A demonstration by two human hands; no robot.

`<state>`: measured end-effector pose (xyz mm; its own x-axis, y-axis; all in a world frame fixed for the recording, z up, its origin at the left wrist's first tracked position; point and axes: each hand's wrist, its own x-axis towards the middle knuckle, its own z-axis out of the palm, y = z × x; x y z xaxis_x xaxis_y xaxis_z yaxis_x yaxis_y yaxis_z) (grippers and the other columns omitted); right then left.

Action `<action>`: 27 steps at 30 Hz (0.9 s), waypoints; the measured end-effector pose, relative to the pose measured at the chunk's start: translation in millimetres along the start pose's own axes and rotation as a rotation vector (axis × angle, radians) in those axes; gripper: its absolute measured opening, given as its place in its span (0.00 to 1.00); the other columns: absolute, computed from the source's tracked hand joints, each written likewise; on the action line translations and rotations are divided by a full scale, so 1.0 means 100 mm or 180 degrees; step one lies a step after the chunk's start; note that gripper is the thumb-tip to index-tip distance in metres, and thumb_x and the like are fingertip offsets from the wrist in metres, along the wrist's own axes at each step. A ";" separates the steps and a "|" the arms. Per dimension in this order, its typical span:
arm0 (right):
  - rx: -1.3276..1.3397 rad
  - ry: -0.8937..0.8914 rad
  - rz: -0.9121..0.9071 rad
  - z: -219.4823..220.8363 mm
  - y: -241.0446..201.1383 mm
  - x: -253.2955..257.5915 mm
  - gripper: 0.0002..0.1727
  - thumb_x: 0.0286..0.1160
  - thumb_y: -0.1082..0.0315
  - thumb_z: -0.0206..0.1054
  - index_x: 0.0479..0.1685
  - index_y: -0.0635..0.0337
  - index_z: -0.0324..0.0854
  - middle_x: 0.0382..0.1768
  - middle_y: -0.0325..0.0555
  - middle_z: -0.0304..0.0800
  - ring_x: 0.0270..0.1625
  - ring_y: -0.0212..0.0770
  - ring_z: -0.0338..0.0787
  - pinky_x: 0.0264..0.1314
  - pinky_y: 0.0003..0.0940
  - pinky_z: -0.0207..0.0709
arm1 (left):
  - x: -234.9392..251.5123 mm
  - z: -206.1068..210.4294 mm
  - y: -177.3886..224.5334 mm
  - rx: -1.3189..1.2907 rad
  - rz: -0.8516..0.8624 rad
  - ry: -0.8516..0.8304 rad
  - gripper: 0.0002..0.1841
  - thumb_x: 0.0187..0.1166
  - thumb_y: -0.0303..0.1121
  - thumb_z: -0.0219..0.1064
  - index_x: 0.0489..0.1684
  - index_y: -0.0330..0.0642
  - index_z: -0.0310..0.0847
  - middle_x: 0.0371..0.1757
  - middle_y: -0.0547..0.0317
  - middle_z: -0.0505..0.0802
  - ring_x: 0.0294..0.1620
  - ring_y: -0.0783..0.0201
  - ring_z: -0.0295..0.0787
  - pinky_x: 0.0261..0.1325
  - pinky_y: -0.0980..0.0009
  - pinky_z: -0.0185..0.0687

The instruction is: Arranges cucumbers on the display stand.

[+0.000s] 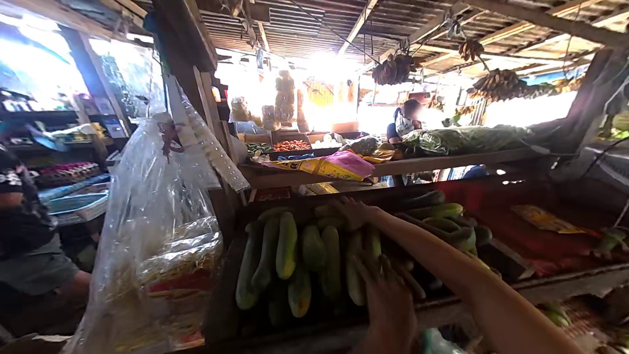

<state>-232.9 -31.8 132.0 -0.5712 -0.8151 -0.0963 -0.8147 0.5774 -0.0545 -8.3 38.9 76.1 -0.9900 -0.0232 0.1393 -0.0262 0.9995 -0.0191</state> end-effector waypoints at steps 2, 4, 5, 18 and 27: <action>0.0166 -0.0013 -0.0026 0.09 0.01 0.11 0.66 0.57 0.66 0.86 0.97 0.38 0.40 0.90 0.69 0.51 0.86 0.79 0.60 0.69 0.82 0.66 | 0.14 -0.14 -0.15 -0.0074 -0.0305 -0.0700 0.30 0.77 0.29 0.69 0.83 0.44 0.73 0.97 0.50 0.51 0.92 0.23 0.40 0.75 0.14 0.42; 0.0278 0.0073 -0.0066 0.12 0.00 0.13 0.64 0.57 0.69 0.85 0.97 0.39 0.43 0.89 0.70 0.52 0.86 0.80 0.59 0.71 0.83 0.64 | 0.30 -0.12 -0.19 -0.0019 -0.0506 -0.0780 0.32 0.81 0.29 0.62 0.89 0.51 0.65 0.98 0.60 0.46 0.92 0.24 0.37 0.72 0.15 0.50; 0.0223 0.0161 -0.0066 0.13 -0.01 0.12 0.63 0.57 0.69 0.85 0.96 0.42 0.45 0.88 0.72 0.55 0.86 0.80 0.60 0.72 0.82 0.64 | 0.36 -0.10 -0.19 0.0024 -0.0593 -0.0704 0.33 0.82 0.29 0.60 0.91 0.54 0.61 0.98 0.61 0.48 0.92 0.25 0.39 0.71 0.17 0.53; 0.0545 0.1208 0.1555 -0.61 -0.48 -0.91 0.57 0.56 0.44 0.82 0.91 0.54 0.58 0.77 0.74 0.71 0.76 0.75 0.75 0.64 0.73 0.74 | 0.69 -0.13 -0.10 0.0497 -0.0989 -0.0909 0.29 0.87 0.29 0.56 0.86 0.26 0.58 0.93 0.27 0.45 0.80 0.23 0.65 0.61 0.37 0.77; 0.0601 0.0586 0.0939 0.51 -0.22 -1.44 0.38 0.93 0.57 0.47 0.98 0.50 0.36 0.94 0.66 0.43 0.96 0.66 0.43 0.94 0.62 0.43 | -0.03 -0.52 -0.54 -0.0163 -0.0281 -0.1396 0.34 0.90 0.41 0.56 0.96 0.49 0.47 0.97 0.50 0.52 0.94 0.31 0.39 0.84 0.34 0.58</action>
<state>-127.5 75.7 96.4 -0.8003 -0.5979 0.0436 -0.5900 0.7726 -0.2346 3.5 -13.7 128.6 -0.9498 -0.1049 -0.2948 -0.1172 0.9928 0.0245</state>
